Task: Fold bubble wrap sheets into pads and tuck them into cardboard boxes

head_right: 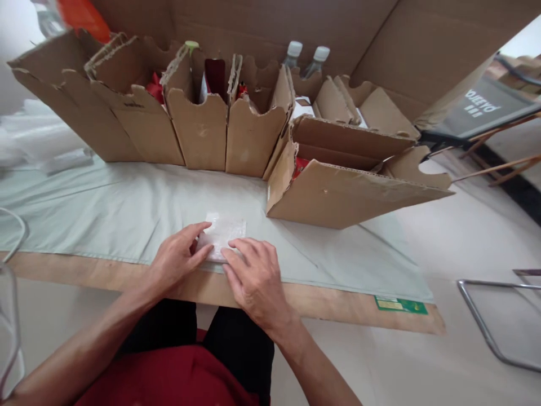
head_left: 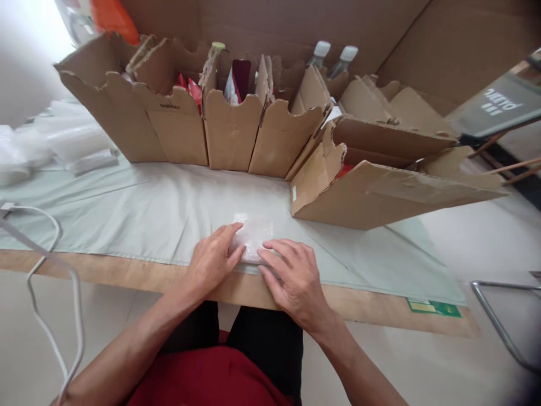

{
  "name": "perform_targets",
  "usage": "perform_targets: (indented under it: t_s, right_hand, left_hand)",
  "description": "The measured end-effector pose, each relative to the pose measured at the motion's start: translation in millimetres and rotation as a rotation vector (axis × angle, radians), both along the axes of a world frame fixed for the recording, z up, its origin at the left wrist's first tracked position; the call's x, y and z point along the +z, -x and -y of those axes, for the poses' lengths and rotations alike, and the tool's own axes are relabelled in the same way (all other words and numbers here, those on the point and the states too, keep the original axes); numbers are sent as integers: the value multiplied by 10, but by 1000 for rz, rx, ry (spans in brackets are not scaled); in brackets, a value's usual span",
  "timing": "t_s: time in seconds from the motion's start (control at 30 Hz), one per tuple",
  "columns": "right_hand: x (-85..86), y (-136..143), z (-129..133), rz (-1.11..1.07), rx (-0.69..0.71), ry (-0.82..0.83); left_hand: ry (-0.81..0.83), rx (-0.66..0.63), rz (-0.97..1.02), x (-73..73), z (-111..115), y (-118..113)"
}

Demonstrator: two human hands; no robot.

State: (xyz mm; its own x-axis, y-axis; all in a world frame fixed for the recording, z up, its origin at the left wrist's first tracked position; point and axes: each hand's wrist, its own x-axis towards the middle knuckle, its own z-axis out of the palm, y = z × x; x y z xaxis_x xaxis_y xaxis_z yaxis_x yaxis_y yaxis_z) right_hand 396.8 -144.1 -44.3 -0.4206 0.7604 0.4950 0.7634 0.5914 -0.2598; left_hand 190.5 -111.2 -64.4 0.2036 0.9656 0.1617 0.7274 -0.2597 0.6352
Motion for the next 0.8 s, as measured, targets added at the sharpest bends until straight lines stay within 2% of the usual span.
perform_targets:
  t_s: [0.1,0.17,0.27,0.37,0.43,0.5,0.53,0.67,0.8]
  right_hand:
    - [-85,45,-79,64,50,113]
    - [-112,49,-136,-29,30,175]
    - [-83,45,-135,-273,-60,282]
    - [-26,86,-6,-476,-113,462]
    - [-8,118,107,-593,-94,642]
    - [-3,110,196,-658,-81,774]
    - [3,81,225,-662,-95,786]
    - [123,-171,246,-608,-167,703]
    - [360,-412,209,-656,-3,912]
  left_hand:
    - [-40,85,81,3,30,-5]
    - [6,178,274,31,143,29]
    - [304,261,695,107,359,72]
    - [602,181,1008,177,492,3]
    - [641,97,1083,211,507,-95]
    - [593,52,1081,244,492,-186]
    - [554,48,1056,264,484,-216]
    - [414,-22,794,370,466,-245]
    - [338,-261,499,469,417,-334]
